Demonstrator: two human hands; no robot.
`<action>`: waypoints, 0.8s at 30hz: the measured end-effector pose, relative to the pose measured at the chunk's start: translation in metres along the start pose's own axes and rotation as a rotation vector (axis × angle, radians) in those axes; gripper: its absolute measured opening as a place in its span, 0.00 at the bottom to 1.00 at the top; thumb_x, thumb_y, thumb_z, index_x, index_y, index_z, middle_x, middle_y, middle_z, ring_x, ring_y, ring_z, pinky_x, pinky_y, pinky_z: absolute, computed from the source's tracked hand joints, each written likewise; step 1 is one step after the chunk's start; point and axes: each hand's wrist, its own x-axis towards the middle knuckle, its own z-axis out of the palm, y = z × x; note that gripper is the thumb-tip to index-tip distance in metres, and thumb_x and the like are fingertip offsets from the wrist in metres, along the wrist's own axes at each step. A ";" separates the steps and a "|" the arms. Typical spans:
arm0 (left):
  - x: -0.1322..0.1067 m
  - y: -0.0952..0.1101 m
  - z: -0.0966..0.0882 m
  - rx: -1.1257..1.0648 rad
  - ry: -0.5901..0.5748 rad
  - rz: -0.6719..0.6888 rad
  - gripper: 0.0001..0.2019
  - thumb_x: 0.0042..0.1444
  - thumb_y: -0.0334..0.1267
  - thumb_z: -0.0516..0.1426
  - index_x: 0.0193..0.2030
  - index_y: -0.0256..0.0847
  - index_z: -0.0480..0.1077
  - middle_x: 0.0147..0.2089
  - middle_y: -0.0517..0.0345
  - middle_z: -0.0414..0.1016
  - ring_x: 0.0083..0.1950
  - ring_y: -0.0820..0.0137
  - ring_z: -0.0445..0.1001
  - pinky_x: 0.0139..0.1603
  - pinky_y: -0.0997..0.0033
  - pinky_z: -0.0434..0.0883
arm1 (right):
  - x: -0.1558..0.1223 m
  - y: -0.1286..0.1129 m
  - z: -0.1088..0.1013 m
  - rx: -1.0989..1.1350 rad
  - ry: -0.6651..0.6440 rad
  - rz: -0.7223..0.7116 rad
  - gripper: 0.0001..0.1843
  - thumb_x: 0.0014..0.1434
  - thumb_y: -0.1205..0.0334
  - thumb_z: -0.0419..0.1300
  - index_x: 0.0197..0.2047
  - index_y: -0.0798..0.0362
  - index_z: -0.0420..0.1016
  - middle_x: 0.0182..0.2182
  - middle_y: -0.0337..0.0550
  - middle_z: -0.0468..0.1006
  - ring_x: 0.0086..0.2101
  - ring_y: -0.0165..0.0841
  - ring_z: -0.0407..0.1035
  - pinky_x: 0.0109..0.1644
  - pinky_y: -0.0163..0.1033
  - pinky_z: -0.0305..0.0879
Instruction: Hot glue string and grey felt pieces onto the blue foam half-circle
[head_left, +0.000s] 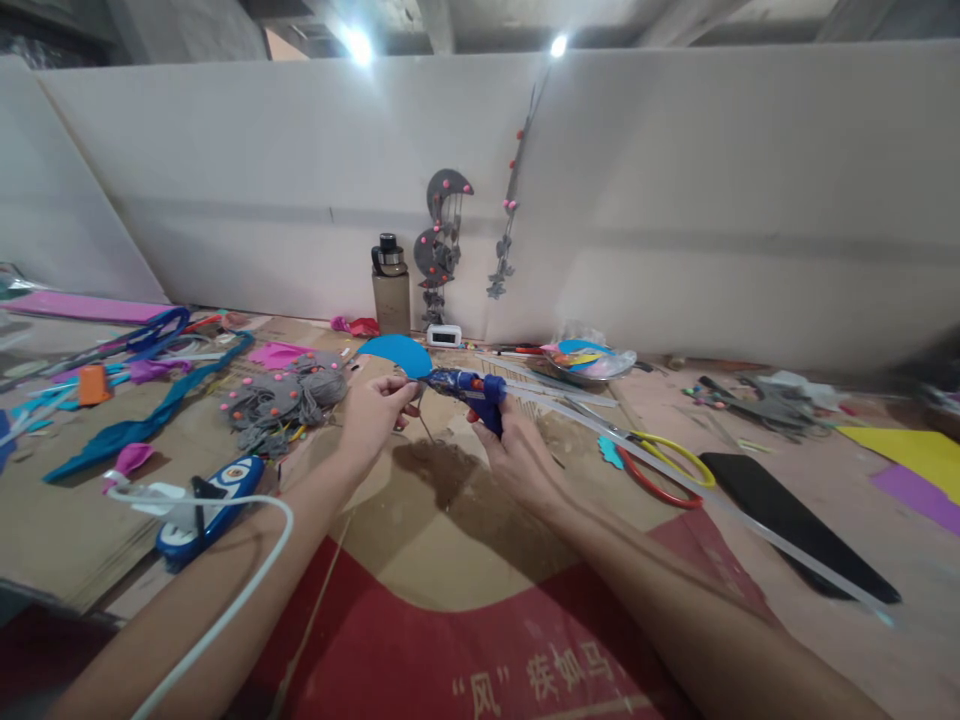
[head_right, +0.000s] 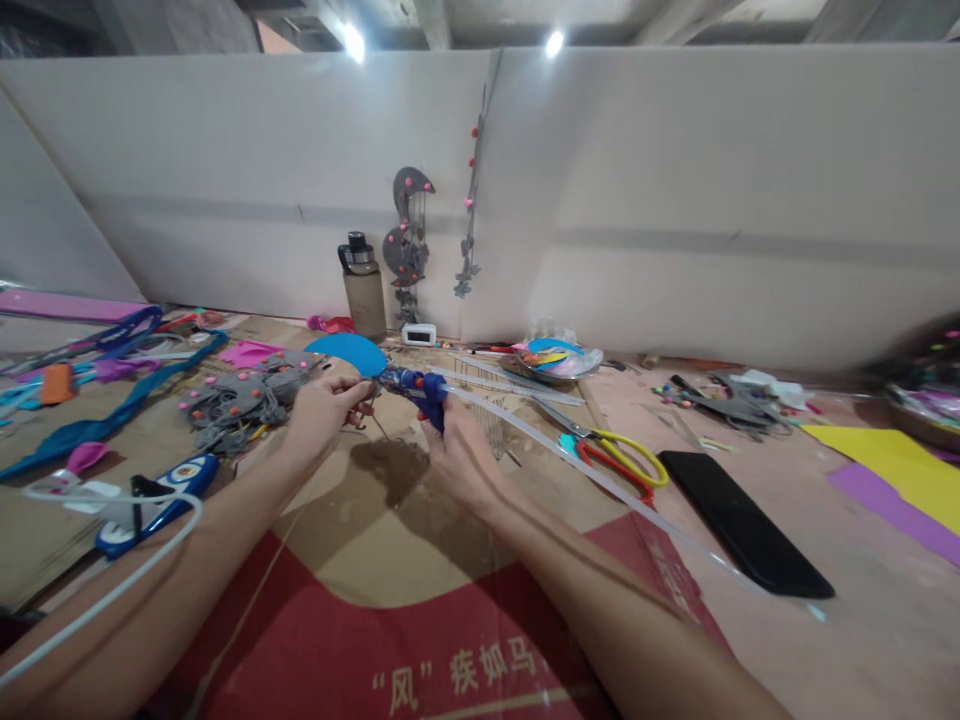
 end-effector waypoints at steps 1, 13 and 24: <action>0.000 0.001 0.000 -0.007 0.002 -0.001 0.14 0.43 0.44 0.63 0.32 0.34 0.72 0.26 0.55 0.75 0.23 0.73 0.73 0.18 0.79 0.63 | 0.000 0.000 0.000 0.005 0.000 0.008 0.12 0.59 0.61 0.49 0.46 0.53 0.64 0.39 0.46 0.74 0.38 0.37 0.68 0.44 0.42 0.62; 0.000 0.005 -0.001 -0.049 0.009 -0.015 0.15 0.42 0.45 0.63 0.32 0.34 0.71 0.26 0.57 0.74 0.23 0.74 0.72 0.18 0.80 0.62 | 0.000 0.002 0.000 0.013 0.016 0.034 0.12 0.59 0.61 0.50 0.46 0.54 0.63 0.38 0.46 0.74 0.38 0.37 0.68 0.44 0.42 0.62; 0.002 0.007 -0.001 -0.125 0.017 -0.029 0.15 0.40 0.45 0.63 0.30 0.35 0.71 0.23 0.60 0.71 0.22 0.75 0.71 0.18 0.79 0.61 | 0.007 0.016 0.004 0.120 0.075 0.086 0.11 0.55 0.61 0.52 0.42 0.53 0.65 0.36 0.44 0.73 0.34 0.34 0.67 0.39 0.41 0.65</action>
